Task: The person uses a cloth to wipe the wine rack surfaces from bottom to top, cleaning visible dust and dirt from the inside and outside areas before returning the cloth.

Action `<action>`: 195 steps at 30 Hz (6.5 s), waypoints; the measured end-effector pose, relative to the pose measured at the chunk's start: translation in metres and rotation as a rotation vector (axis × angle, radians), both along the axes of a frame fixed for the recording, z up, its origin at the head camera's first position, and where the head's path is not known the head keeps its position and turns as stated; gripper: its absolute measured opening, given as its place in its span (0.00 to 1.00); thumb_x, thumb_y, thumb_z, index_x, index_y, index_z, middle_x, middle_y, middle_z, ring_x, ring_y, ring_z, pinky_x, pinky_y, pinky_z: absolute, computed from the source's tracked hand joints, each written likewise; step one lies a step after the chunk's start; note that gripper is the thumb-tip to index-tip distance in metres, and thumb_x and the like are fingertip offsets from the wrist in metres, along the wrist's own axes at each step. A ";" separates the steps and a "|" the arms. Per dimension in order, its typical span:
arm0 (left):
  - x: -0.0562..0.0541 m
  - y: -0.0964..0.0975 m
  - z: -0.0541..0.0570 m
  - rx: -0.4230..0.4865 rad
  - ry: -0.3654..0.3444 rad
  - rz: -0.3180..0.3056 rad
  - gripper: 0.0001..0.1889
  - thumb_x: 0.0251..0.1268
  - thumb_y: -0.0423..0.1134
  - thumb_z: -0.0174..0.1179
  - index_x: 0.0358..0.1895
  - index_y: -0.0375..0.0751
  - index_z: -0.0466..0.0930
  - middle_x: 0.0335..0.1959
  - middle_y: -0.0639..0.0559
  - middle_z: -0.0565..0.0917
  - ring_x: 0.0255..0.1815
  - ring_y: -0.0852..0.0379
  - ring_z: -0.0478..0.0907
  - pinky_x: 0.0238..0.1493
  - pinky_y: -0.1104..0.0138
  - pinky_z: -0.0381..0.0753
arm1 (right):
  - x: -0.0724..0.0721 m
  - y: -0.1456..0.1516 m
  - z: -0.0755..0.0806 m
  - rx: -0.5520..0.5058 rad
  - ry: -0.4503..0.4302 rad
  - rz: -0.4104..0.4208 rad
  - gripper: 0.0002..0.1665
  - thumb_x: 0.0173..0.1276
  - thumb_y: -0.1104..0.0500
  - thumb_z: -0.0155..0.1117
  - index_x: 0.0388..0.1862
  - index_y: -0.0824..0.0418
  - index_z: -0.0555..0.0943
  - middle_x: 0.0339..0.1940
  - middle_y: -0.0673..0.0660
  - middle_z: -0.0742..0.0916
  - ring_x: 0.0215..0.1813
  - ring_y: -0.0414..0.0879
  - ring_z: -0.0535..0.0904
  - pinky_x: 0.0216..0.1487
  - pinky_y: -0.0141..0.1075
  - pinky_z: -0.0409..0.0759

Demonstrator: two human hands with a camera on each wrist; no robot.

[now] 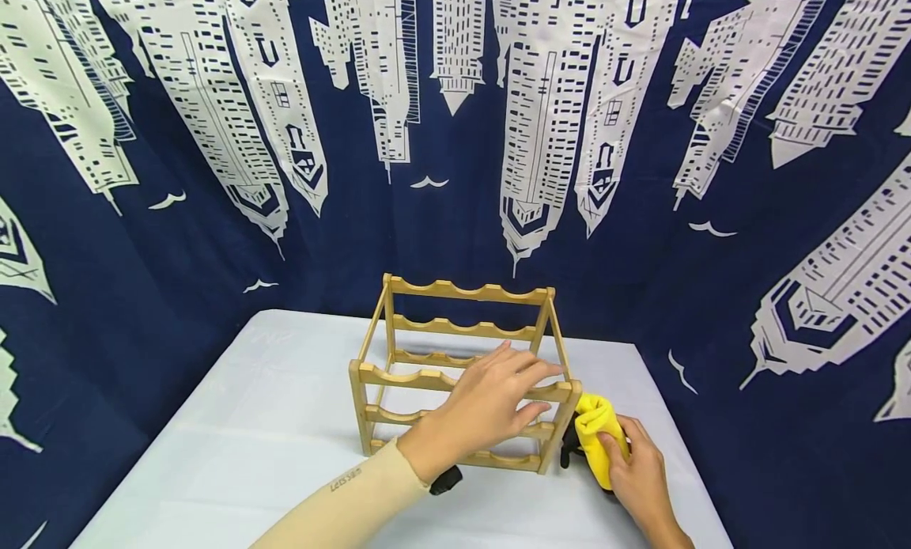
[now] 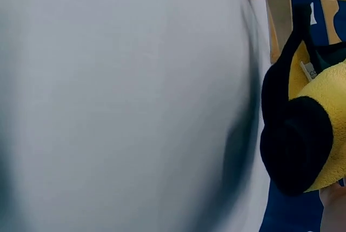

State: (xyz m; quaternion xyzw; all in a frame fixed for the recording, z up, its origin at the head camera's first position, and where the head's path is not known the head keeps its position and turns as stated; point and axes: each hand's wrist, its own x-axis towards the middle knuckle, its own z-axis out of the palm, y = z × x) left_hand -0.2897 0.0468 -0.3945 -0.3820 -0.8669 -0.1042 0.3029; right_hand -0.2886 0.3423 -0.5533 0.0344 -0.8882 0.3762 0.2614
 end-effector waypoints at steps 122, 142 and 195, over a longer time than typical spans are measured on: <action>0.022 -0.191 -0.023 0.344 -0.410 -0.351 0.17 0.74 0.30 0.78 0.63 0.43 0.93 0.61 0.52 0.94 0.63 0.52 0.93 0.67 0.60 0.95 | 0.032 -0.216 0.040 0.192 0.169 0.490 0.13 0.73 0.72 0.80 0.54 0.66 0.96 0.55 0.54 0.97 0.57 0.49 0.93 0.59 0.44 0.95; 0.025 -0.194 -0.030 0.440 -0.566 -0.375 0.26 0.79 0.28 0.72 0.77 0.43 0.88 0.68 0.46 0.93 0.64 0.45 0.93 0.62 0.67 0.96 | 0.042 -0.259 0.031 -0.379 0.299 0.633 0.20 0.69 0.73 0.83 0.60 0.69 0.95 0.55 0.65 0.96 0.57 0.43 0.94 0.58 0.34 0.97; 0.028 -0.191 -0.028 0.445 -0.521 -0.350 0.24 0.79 0.28 0.72 0.73 0.46 0.91 0.68 0.49 0.94 0.65 0.51 0.94 0.59 0.65 0.96 | 0.027 -0.237 0.025 0.464 -0.099 0.702 0.14 0.62 0.55 0.95 0.45 0.56 1.00 0.47 0.50 1.00 0.51 0.40 0.94 0.54 0.32 0.94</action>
